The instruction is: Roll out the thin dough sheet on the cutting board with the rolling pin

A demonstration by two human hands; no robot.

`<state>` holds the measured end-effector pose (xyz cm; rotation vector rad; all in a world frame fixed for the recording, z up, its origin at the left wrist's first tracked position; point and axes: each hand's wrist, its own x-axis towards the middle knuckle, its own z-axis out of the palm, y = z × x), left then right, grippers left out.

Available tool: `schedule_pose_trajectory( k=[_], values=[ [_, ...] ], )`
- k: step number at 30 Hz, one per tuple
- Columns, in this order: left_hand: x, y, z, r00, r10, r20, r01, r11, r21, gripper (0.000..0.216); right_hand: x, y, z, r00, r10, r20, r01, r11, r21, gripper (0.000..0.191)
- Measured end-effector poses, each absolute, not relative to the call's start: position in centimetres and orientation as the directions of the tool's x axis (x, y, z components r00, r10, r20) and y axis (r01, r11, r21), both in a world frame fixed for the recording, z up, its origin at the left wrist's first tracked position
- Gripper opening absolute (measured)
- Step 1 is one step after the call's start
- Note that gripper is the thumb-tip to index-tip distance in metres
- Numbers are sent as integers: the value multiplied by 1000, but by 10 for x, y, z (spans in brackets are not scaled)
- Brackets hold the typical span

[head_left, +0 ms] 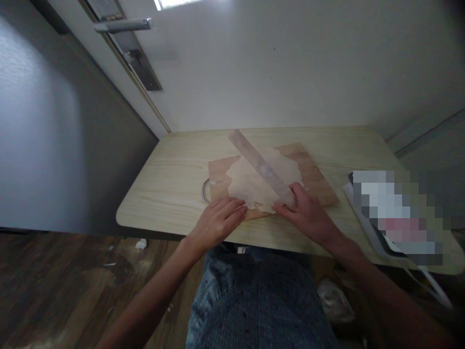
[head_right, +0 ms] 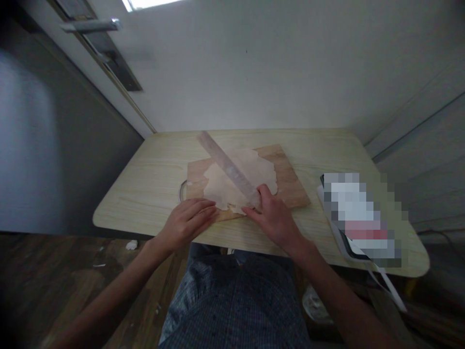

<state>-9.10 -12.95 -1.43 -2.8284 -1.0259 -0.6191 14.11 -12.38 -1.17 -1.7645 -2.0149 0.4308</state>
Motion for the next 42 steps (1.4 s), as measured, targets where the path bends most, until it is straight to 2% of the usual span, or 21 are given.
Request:
schedule_pose_trajectory(
  k=[2,5,11,19,25,42],
  values=[
    [-86,-117,-20,716,602,352,629,-776,46,21,134,-120,-9,-82,994,76,817,111,-566,24],
    [-81,-105,-26,748,547,376,598,-801,-26,21,125,-115,-5,-103,995,-10,775,74,-627,27],
    [-77,-101,-24,798,434,417,525,-841,-129,21,119,-110,-4,-133,988,-80,760,50,-648,24],
    [-73,-103,-30,766,487,421,571,-815,-96,20,122,-109,-8,-222,975,28,794,198,-575,16],
    [-71,-105,-33,744,509,433,592,-803,-73,15,121,-108,-10,-313,945,93,789,314,-529,18],
    [-53,-115,-30,717,571,400,651,-754,-89,20,121,-112,-15,-47,994,99,714,103,-692,20]
  ],
)
